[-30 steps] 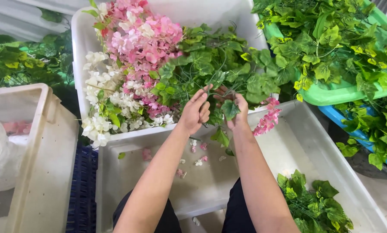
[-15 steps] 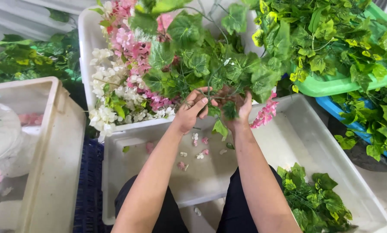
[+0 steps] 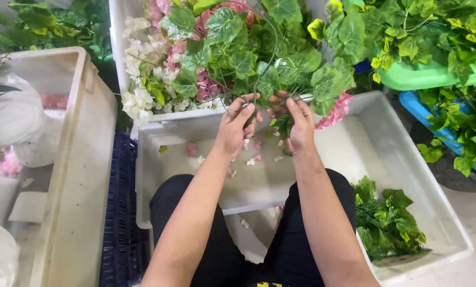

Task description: The person sits on the floor and arranges artificial flowers and greenery. They pick up bunches of pink and white flowers and green leaves from a large white bin, separate them, and place them into a smaller white bin.

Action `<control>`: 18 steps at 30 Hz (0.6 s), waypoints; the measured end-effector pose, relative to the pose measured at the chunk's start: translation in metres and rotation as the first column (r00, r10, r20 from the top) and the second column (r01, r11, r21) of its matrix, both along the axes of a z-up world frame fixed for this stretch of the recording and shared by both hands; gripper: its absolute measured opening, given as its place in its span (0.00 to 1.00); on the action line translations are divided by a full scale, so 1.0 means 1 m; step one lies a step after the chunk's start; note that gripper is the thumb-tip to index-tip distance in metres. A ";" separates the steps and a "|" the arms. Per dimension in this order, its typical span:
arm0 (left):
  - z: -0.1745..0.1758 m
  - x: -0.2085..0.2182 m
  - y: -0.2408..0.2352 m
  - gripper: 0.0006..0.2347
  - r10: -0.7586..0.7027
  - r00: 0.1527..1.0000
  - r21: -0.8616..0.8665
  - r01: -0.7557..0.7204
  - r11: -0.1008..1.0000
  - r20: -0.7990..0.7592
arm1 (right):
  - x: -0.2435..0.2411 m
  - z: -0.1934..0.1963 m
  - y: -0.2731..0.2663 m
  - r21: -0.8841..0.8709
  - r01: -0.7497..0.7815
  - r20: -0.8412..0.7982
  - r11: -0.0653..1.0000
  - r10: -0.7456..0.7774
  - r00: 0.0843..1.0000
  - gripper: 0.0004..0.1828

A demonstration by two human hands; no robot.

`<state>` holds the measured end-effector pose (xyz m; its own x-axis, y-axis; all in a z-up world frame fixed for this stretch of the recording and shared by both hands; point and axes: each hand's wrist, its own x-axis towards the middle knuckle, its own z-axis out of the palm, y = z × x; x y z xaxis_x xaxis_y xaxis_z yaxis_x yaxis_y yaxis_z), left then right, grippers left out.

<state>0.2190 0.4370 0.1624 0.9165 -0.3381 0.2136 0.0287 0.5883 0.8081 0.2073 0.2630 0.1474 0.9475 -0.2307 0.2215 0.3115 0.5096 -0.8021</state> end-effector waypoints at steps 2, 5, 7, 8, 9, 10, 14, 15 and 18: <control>-0.005 0.006 0.000 0.13 0.007 1.000 0.034 -0.007 0.999 0.020 | -0.001 0.003 0.000 -0.053 0.043 0.018 0.998 -0.042 0.999 0.19; -0.009 0.011 -0.002 0.13 0.059 0.998 0.107 -0.062 0.992 0.033 | 0.000 0.002 0.005 -0.175 0.157 0.030 0.972 -0.154 0.988 0.16; -0.016 0.018 0.000 0.12 0.111 0.994 0.150 -0.113 0.982 0.026 | 0.005 -0.003 0.016 -0.239 0.219 0.027 0.946 -0.219 0.975 0.13; -0.024 0.023 -0.003 0.12 0.137 0.990 0.175 -0.143 0.974 0.045 | 0.004 -0.007 0.020 -0.264 0.315 -0.004 0.912 -0.327 0.945 0.09; -0.031 0.029 -0.007 0.11 0.162 0.985 0.200 -0.172 0.965 0.064 | 0.004 -0.012 0.023 -0.292 0.405 -0.031 0.866 -0.432 0.901 0.06; -0.027 0.027 -0.008 0.11 0.164 0.984 0.197 -0.174 0.965 0.067 | 0.006 -0.016 0.020 -0.292 0.405 -0.027 0.866 -0.431 0.902 0.06; -0.009 0.020 -0.002 0.11 0.207 0.978 0.186 -0.206 0.961 0.018 | 0.018 -0.024 0.020 -0.264 0.372 -0.050 0.890 -0.398 0.916 0.09; -0.005 0.020 -0.002 0.11 0.186 0.982 0.194 -0.186 0.963 0.015 | 0.021 -0.024 0.019 -0.121 0.326 -0.060 0.938 -0.335 0.940 0.10; -0.004 0.021 0.000 0.10 0.166 0.986 0.204 -0.156 0.966 -0.031 | 0.029 -0.029 0.002 0.098 0.218 -0.214 0.971 -0.194 0.958 0.06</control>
<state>0.2401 0.4371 0.1584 0.9698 -0.2170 0.1111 -0.0115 0.4147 0.9099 0.2368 0.2647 0.1187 0.8987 -0.4384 -0.0098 0.2581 0.5469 -0.7964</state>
